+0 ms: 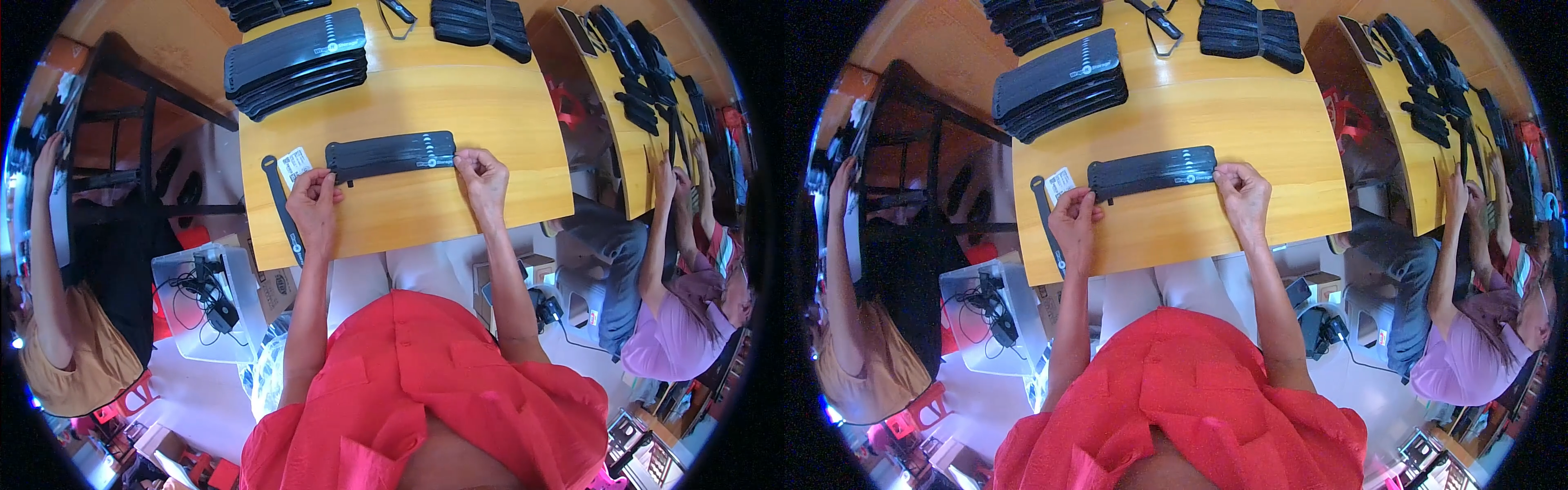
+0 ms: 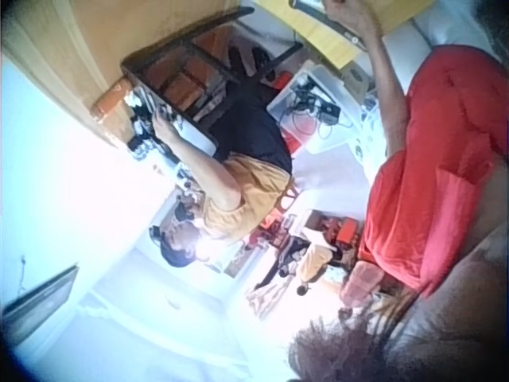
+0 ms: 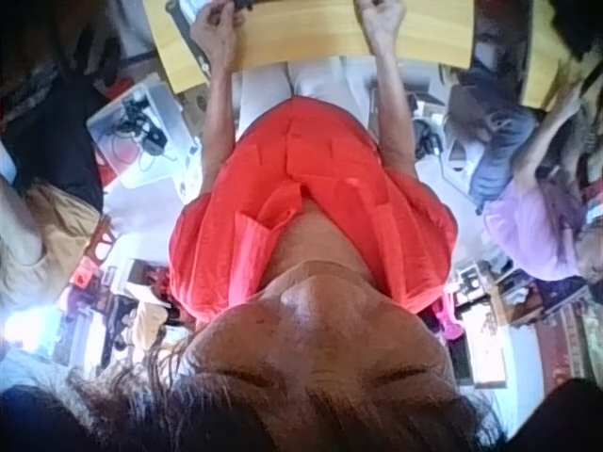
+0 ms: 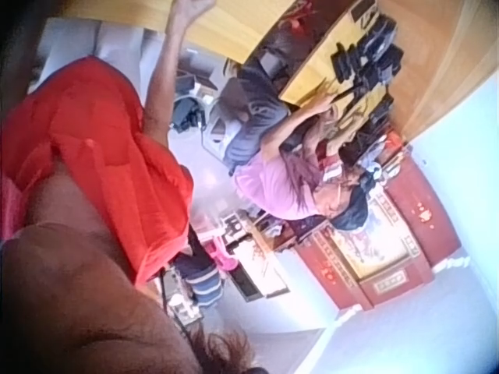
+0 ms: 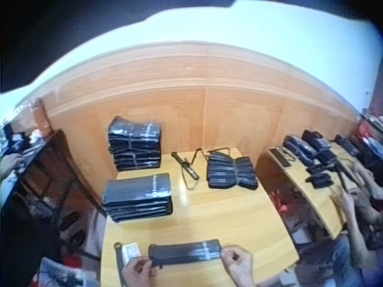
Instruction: Attaching elastic straps to black fabric components for face masks.
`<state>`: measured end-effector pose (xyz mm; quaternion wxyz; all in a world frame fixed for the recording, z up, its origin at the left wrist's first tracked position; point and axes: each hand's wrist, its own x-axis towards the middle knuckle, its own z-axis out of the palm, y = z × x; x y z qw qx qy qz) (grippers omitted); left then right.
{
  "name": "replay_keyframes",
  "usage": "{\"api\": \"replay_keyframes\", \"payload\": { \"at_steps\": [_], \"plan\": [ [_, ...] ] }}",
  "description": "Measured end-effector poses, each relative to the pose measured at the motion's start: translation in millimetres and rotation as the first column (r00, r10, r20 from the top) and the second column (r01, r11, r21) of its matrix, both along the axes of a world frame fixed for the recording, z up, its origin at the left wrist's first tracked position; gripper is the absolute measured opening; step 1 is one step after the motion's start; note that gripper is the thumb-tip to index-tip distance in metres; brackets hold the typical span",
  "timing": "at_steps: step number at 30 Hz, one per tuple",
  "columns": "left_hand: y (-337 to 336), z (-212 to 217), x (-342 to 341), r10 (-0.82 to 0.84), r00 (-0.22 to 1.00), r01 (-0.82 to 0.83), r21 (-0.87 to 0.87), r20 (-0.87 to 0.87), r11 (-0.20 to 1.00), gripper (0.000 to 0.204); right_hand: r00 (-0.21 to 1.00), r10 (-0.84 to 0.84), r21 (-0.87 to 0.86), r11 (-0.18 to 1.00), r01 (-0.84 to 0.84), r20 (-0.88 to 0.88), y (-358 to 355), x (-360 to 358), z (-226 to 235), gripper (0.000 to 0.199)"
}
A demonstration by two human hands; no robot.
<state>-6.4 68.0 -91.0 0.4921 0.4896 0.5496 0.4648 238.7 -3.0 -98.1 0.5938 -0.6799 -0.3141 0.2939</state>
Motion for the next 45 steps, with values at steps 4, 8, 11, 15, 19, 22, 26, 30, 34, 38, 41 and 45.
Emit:
{"api": "replay_keyframes", "payload": {
  "at_steps": [4,8,11,15,19,22,26,30,34,38,41,45],
  "plan": [
    [-0.1,3.8,3.1,0.002,1.0,-0.002,-0.002,0.003,1.0,0.007,0.998,-0.004,-0.01,1.0,0.005,0.07,-0.3,1.8,-2.5,0.006],
    [0.1,2.1,2.6,0.004,1.0,-0.004,0.007,0.006,1.0,0.007,0.996,-0.01,-0.043,0.999,0.013,0.088,0.7,0.3,2.1,0.006],
    [0.1,2.4,2.7,0.007,1.0,-0.007,0.001,0.008,1.0,0.007,0.997,-0.009,-0.036,0.999,0.012,0.08,1.0,1.3,-0.8,0.006],
    [-0.3,3.9,3.5,0.005,1.0,-0.005,-0.003,0.008,1.0,0.007,0.994,-0.013,-0.04,0.999,0.018,0.111,1.4,0.6,-1.0,0.007],
    [0.3,4.7,3.9,0.012,1.0,-0.012,-0.009,0.006,1.0,0.007,0.991,-0.014,-0.029,0.999,0.018,0.134,1.9,0.1,-3.2,0.004],
    [0.5,4.3,4.3,0.026,1.0,-0.025,-0.019,0.01,0.999,0.006,0.989,-0.011,-0.028,0.999,0.015,0.145,2.5,-0.1,-2.8,0.004],
    [0.2,7.2,5.4,0.025,0.999,-0.024,-0.024,0.02,0.999,0.006,0.99,-0.025,-0.01,1.0,0.027,0.138,2.9,-0.3,-3.5,0.004],
    [-0.6,10.1,7.1,0.025,0.999,-0.025,-0.022,0.023,0.999,0.004,0.994,-0.025,-0.035,0.999,0.029,0.104,2.3,-0.3,-2.0,0.005],
    [-0.5,10.4,7.1,0.033,0.999,-0.033,-0.026,0.016,0.999,0.004,0.994,-0.03,-0.051,0.998,0.036,0.108,2.5,0.4,-2.1,0.008],
    [-0.4,9.2,6.8,0.039,0.999,-0.039,-0.013,0.008,0.999,0.004,0.992,-0.039,-0.025,0.999,0.042,0.119,3.5,-1.6,-3.6,0.008],
    [0.3,6.1,6.4,0.028,1.0,-0.028,-0.004,-0.005,1.0,0.006,0.985,-0.02,-0.039,0.999,0.027,0.172,2.1,2.8,-9.0,0.006],
    [0.1,8.0,6.4,0.013,0.999,-0.014,-0.011,-0.033,1.0,0.007,0.985,-0.027,-0.022,0.999,0.031,0.171,2.7,2.4,-12.0,0.006]
  ]
}}
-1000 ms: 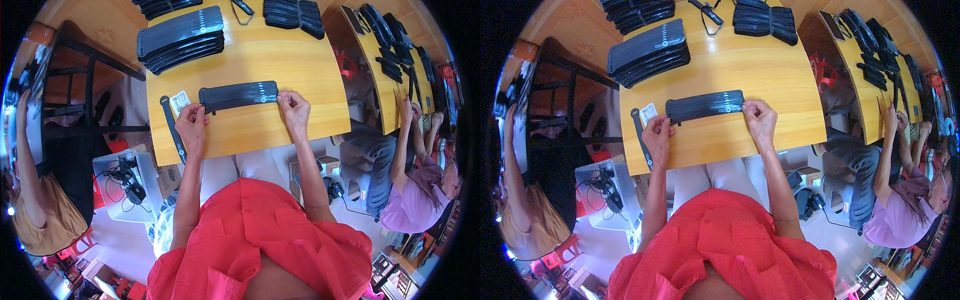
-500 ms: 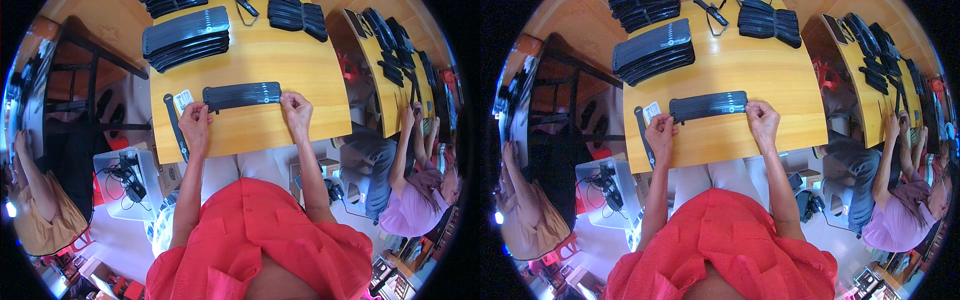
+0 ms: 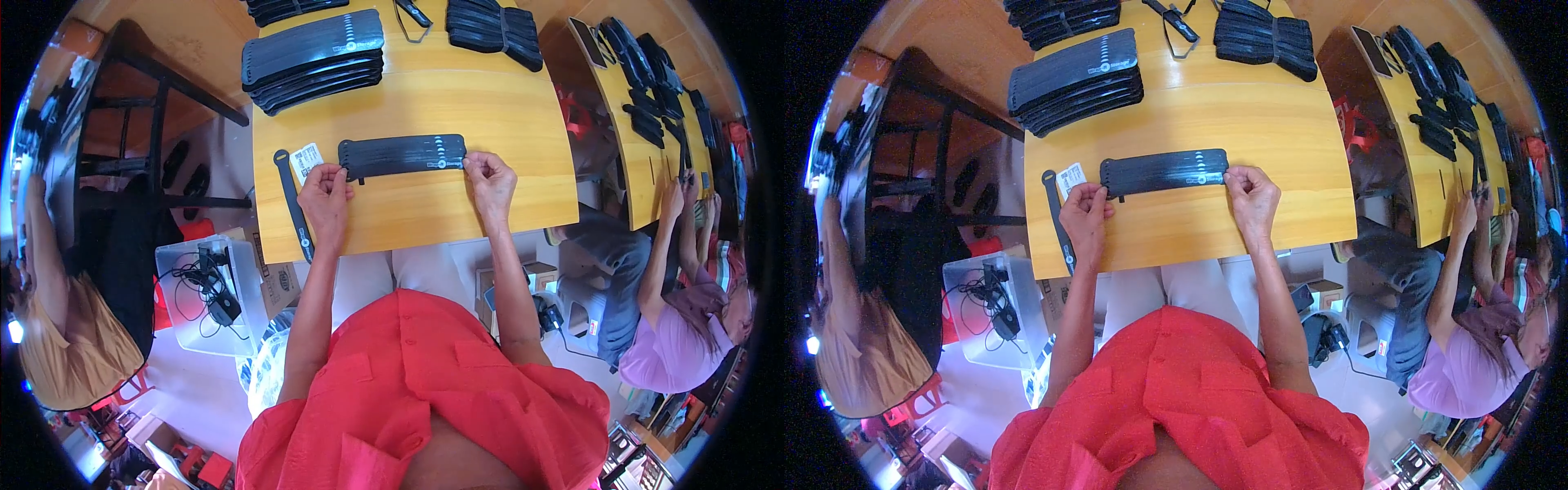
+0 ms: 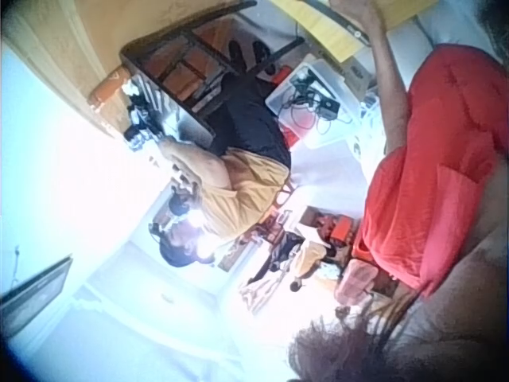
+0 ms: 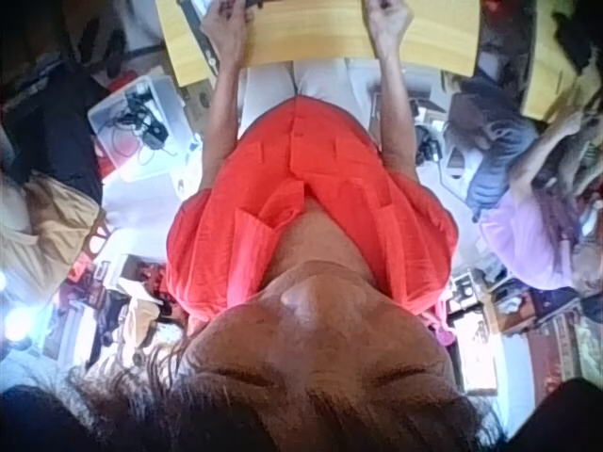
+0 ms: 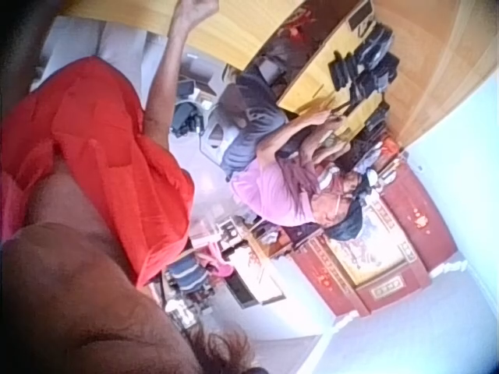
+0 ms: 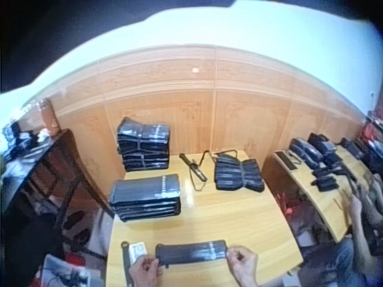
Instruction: Attaching elastic straps to black fabric components for face masks.
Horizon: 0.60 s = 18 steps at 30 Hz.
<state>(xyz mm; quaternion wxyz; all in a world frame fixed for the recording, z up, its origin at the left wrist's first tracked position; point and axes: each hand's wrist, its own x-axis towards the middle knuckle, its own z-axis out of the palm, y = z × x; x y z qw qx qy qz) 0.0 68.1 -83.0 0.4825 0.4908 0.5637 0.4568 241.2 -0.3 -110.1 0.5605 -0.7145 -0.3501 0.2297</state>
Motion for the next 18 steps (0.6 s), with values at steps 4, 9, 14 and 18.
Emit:
{"api": "replay_keyframes", "payload": {
  "at_steps": [4,9,14,18],
  "plan": [
    [0.6,0.3,-0.1,0.006,1.0,-0.006,0.005,0.0,1.0,0.007,1.0,0.005,0.001,1.0,-0.005,-0.014,0.1,-1.7,2.1,0.006],
    [-0.2,4.0,2.2,0.012,1.0,-0.012,-0.002,-0.015,1.0,0.006,1.0,0.01,0.014,1.0,-0.01,0.018,-1.2,-1.2,2.8,0.006],
    [0.0,-1.0,2.0,0.03,0.999,-0.03,0.003,-0.03,1.0,0.006,1.0,-0.013,0.031,0.999,0.014,-0.016,-0.7,-5.8,9.5,0.007],
    [0.3,-1.5,3.1,0.044,0.996,-0.042,0.018,-0.082,0.999,0.005,0.999,-0.007,0.024,1.0,0.006,0.047,0.3,-6.6,12.6,0.007]
  ]
}}
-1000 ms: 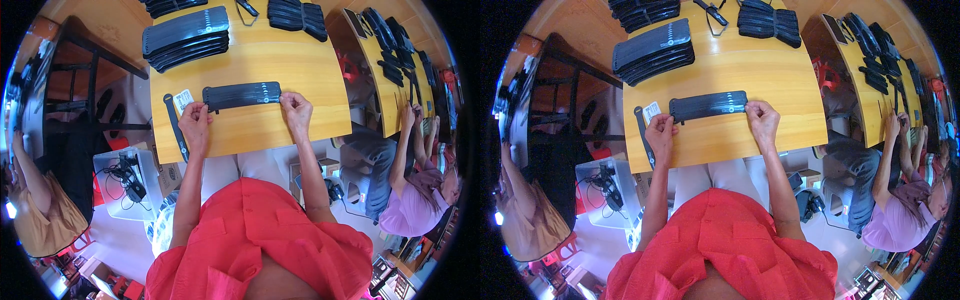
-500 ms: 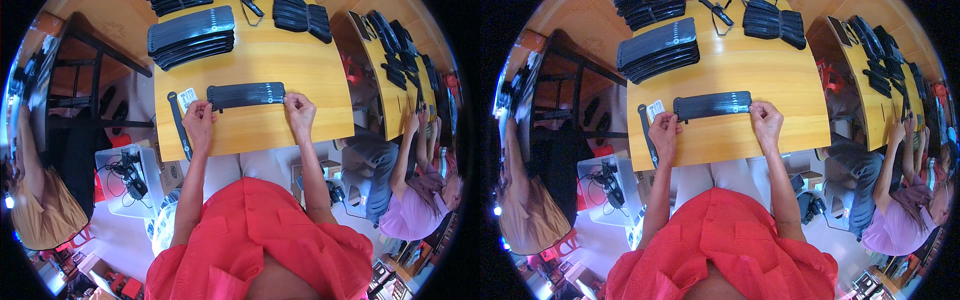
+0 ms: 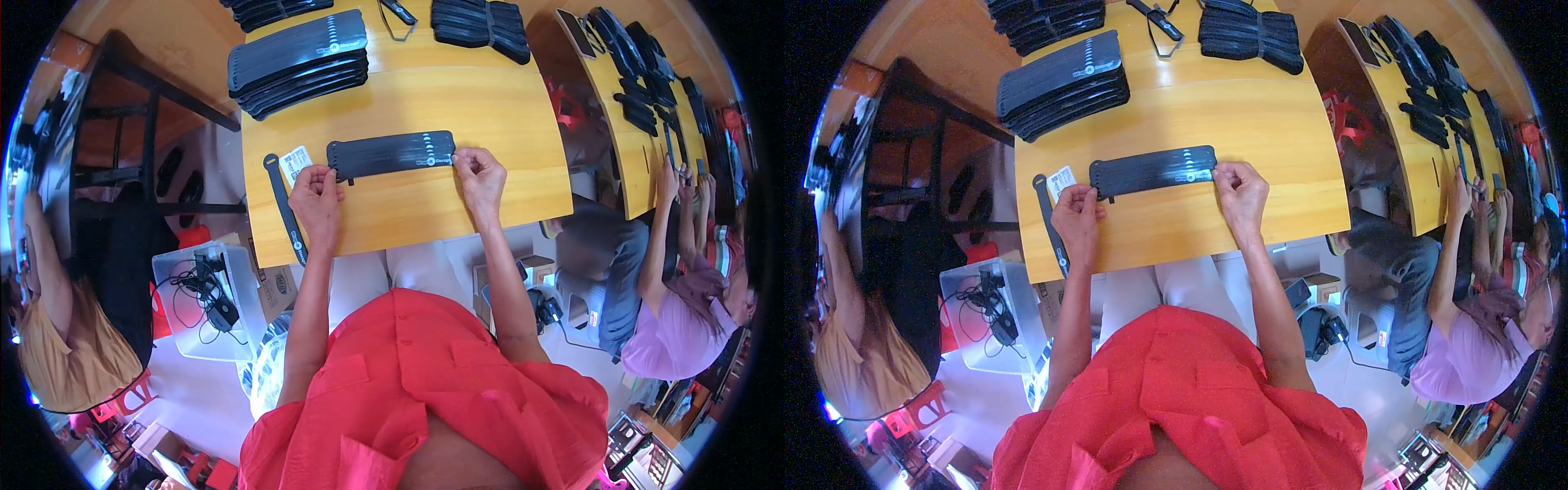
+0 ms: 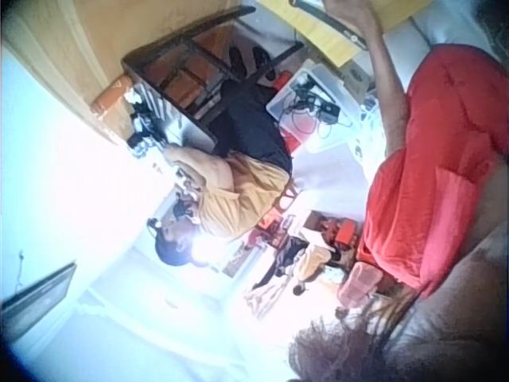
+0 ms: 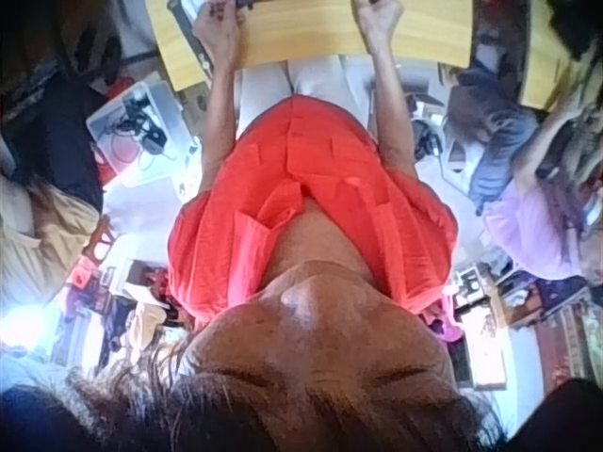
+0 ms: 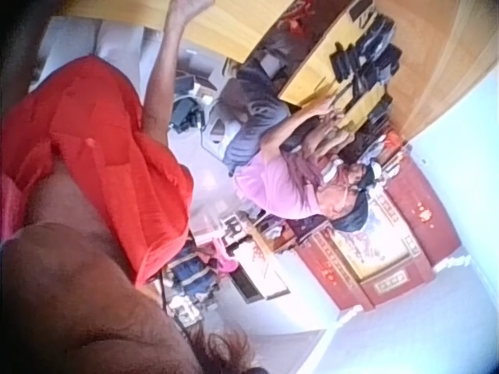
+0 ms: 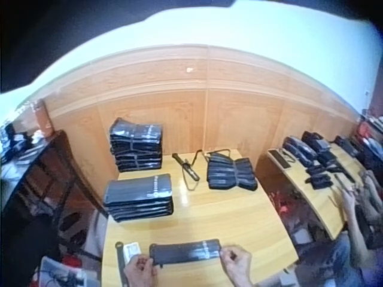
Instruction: Attaching elastic straps to black fabric components for face masks.
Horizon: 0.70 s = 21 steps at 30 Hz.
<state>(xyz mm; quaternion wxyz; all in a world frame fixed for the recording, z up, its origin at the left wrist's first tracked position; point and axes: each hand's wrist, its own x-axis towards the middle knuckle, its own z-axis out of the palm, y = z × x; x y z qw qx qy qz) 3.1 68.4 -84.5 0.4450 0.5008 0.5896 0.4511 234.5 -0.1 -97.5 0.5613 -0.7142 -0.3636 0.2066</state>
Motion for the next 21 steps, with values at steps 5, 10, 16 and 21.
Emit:
{"api": "replay_keyframes", "payload": {
  "at_steps": [5,10,16,21],
  "plan": [
    [0.2,3.5,0.3,-0.012,1.0,0.012,-0.007,0.008,1.0,0.005,0.999,-0.01,-0.005,1.0,0.01,0.044,-0.5,-0.3,4.7,0.007],
    [1.1,1.6,-0.5,-0.021,1.0,0.021,-0.009,0.008,1.0,0.006,0.995,-0.015,-0.016,1.0,0.017,0.101,0.7,-0.5,5.2,0.007],
    [-0.7,5.4,0.3,-0.023,0.999,0.023,0.003,0.042,1.0,0.006,0.991,-0.024,-0.031,0.999,0.028,0.132,0.2,-2.5,9.9,0.008],
    [-1.7,8.3,0.4,-0.018,1.0,0.018,0.017,0.011,1.0,0.005,0.991,-0.024,-0.043,0.999,0.03,0.133,1.2,-2.0,8.8,0.008]
  ]
}}
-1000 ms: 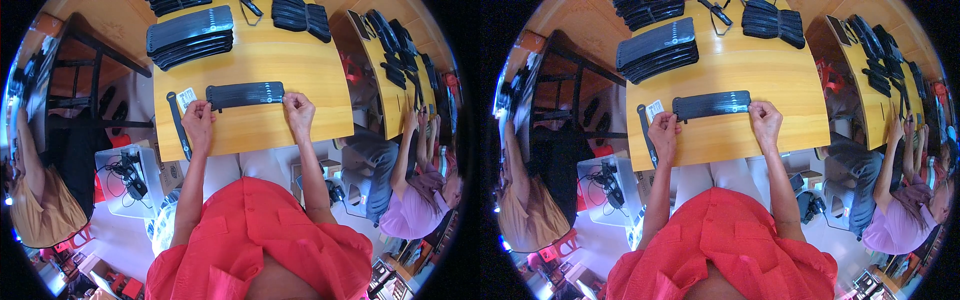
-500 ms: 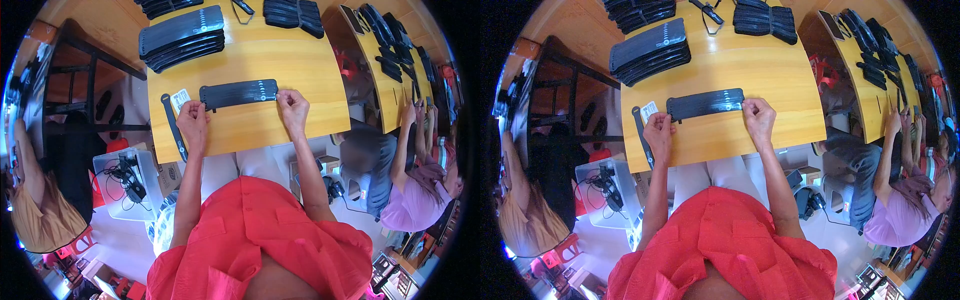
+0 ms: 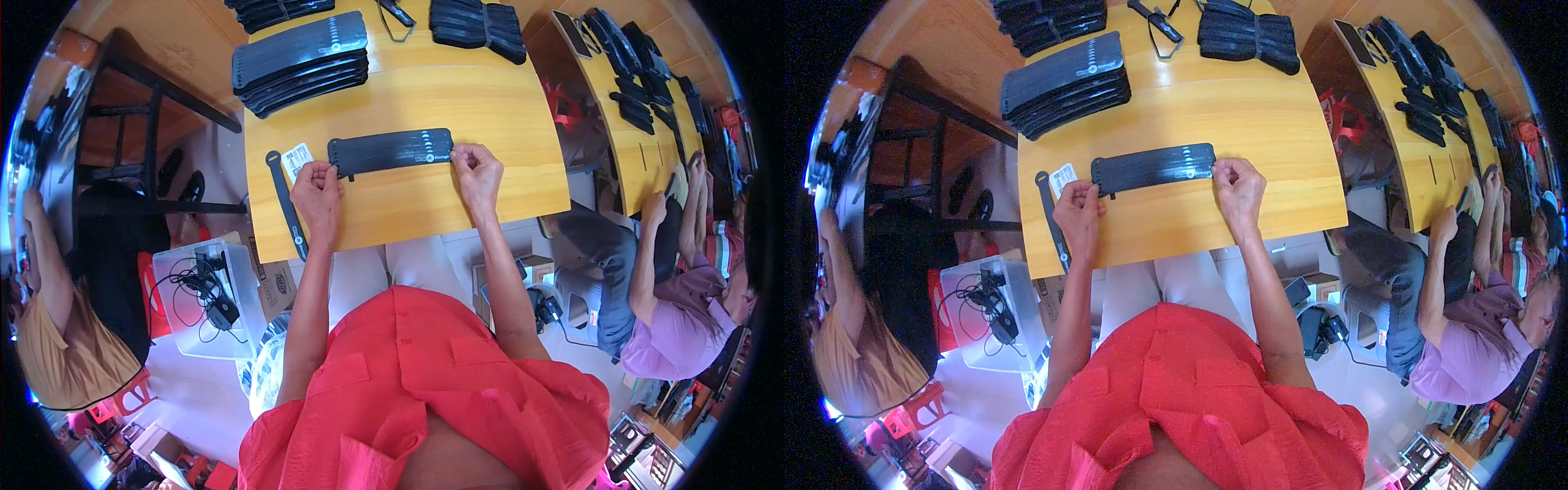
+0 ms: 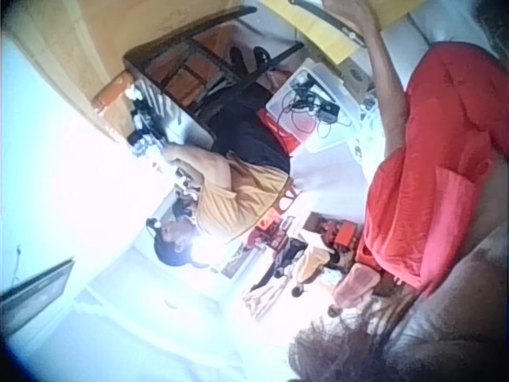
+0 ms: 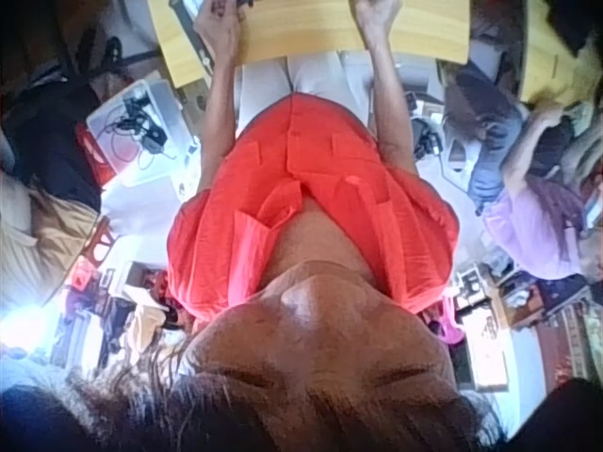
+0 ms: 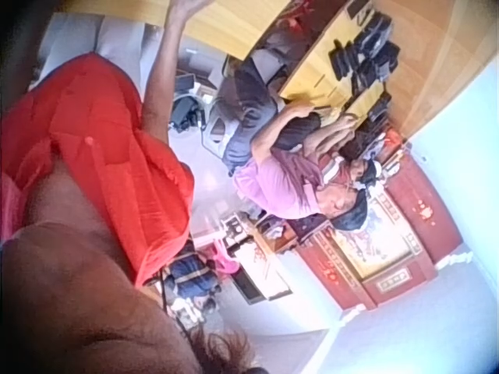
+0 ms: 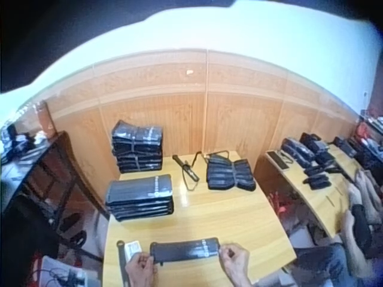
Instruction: Attaching elastic straps to black fabric components for face masks.
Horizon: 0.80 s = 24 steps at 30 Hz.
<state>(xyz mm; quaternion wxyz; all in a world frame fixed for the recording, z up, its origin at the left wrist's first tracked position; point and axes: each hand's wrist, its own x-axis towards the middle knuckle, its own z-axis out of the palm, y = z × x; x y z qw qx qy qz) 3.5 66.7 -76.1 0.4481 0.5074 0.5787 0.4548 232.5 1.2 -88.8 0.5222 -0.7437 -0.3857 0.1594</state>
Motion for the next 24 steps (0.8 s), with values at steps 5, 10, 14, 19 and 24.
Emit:
{"api": "replay_keyframes", "payload": {
  "at_steps": [5,10,14,19,24],
  "plan": [
    [0.7,-7.1,-0.7,-0.006,1.0,0.006,0.028,0.008,1.0,0.004,1.0,0.013,0.014,1.0,-0.013,0.009,0.6,1.6,-1.5,0.005],
    [0.0,-4.1,0.1,-0.008,0.998,0.011,0.038,-0.066,0.999,0.004,0.999,0.027,-0.002,1.0,-0.027,-0.036,2.9,5.2,-4.7,0.005],
    [2.4,-9.5,-0.7,0.004,1.0,-0.005,0.08,0.003,0.997,0.003,0.999,0.032,-0.116,0.993,-0.03,0.014,5.3,6.4,2.0,0.004],
    [11.6,-17.1,-5.9,-0.055,0.997,0.053,0.029,0.045,0.998,0.003,0.983,0.04,-0.019,0.999,-0.037,0.179,10.2,13.1,-9.1,0.004],
    [14.4,-6.9,-9.6,-0.057,0.998,0.058,-0.051,0.016,0.997,0.007,0.987,0.034,-0.049,0.998,-0.027,0.155,9.4,21.5,-16.1,0.004]
  ]
}}
